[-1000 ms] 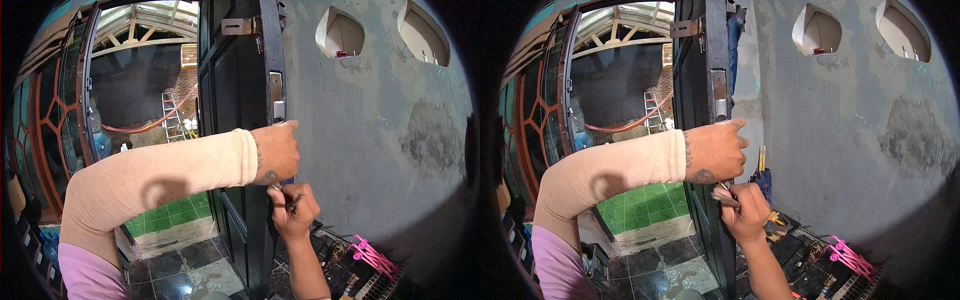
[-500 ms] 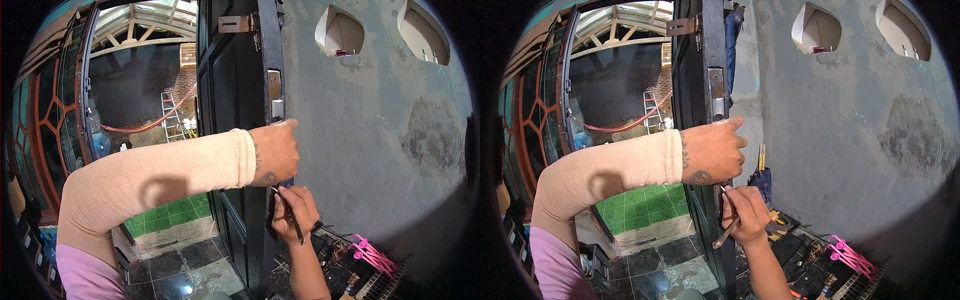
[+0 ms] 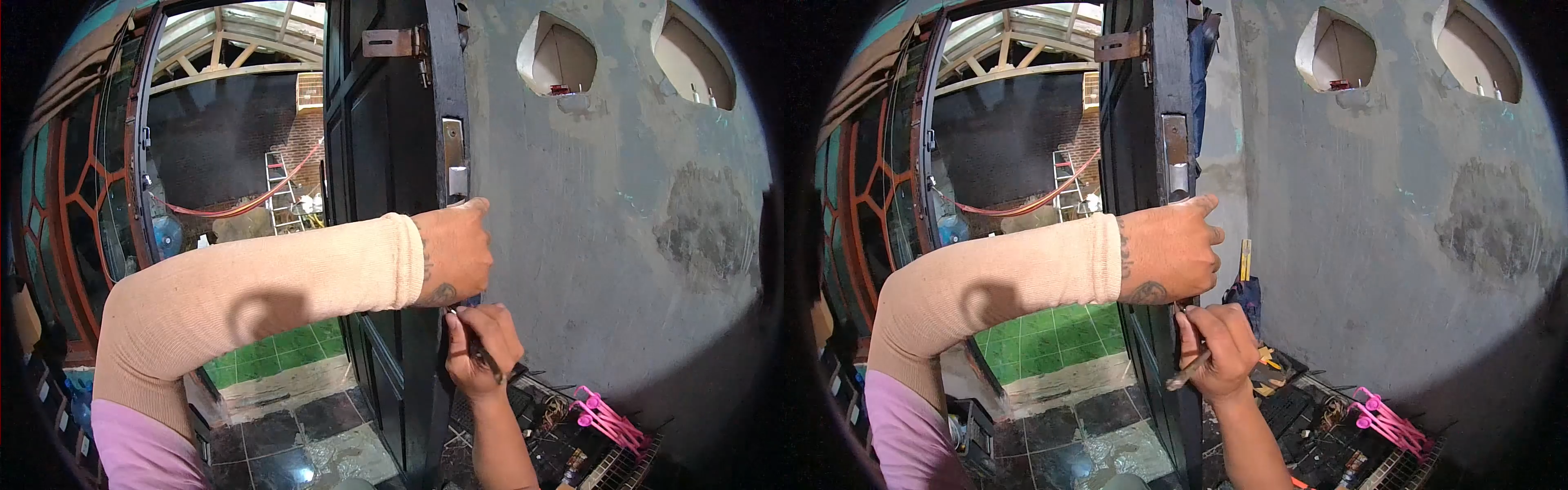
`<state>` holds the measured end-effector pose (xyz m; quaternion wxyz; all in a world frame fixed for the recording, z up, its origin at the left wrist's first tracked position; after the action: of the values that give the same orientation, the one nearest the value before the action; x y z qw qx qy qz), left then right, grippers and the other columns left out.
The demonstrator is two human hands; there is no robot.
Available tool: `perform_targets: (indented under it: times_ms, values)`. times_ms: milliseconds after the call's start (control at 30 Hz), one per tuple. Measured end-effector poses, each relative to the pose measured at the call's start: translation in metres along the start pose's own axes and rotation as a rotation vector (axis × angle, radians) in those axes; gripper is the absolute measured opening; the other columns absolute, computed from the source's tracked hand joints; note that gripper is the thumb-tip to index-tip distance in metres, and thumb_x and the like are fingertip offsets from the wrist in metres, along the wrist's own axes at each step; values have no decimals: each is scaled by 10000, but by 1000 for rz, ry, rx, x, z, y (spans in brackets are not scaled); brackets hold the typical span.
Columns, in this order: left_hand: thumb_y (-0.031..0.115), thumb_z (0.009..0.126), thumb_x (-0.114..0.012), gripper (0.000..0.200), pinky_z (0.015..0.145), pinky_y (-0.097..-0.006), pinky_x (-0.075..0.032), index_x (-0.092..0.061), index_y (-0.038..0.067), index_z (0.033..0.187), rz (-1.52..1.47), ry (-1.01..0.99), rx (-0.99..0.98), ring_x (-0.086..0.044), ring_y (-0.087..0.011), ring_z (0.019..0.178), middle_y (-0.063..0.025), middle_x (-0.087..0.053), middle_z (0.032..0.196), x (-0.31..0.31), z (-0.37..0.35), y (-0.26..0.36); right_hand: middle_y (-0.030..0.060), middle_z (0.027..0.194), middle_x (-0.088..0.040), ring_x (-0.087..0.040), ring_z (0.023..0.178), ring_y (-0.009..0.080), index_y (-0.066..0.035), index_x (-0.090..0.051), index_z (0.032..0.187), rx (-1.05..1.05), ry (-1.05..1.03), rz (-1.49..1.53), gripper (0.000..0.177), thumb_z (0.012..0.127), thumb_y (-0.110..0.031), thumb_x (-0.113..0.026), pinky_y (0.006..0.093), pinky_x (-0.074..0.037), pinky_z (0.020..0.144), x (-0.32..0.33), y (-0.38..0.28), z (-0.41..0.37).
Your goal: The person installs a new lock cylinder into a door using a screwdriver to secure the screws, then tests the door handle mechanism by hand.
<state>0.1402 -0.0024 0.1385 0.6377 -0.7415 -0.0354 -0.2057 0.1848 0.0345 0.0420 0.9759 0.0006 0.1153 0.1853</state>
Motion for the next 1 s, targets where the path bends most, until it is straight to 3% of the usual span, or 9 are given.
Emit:
perform_targets:
  times_ms: [367,667,900,1000]
  values:
    - [290,770,-755,105,911,-366,-433,-732,200,720,-2,-21,2,-662,-124,882,75,-673,702,0,0,0,104,732,-623,-598,615,255,-13,-672,842,-64,18,0,229,731,-61,-866,336,-480,552,-3,7,-1]
    - [301,772,-754,116,928,-371,-435,-735,198,723,9,-64,4,-662,-122,895,73,-674,708,-3,1,0,98,735,-612,-602,627,233,-2,-689,911,41,2,11,370,697,-210,-907,325,-481,557,-5,6,1]
    - [286,778,-752,105,946,-378,-436,-736,195,729,7,-62,-1,-665,-126,889,72,-675,710,-3,0,0,120,776,-611,-592,629,244,6,-691,929,46,-6,38,239,721,72,-789,328,-482,560,-1,-2,0]
    - [281,775,-756,97,948,-379,-436,-737,195,735,1,-56,1,-666,-128,886,68,-675,710,-2,-1,-1,111,736,-599,-588,627,242,2,-693,888,46,11,29,210,720,35,-816,328,-476,559,-3,0,1]
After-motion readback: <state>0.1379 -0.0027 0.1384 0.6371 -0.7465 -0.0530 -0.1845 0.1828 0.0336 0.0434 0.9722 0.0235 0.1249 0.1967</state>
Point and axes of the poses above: each hand's wrist, its own z-axis towards the middle knuckle, its own x-axis out of the back of the hand, y = z × x, the point moved 7 cm from there along z, towards the middle knuckle
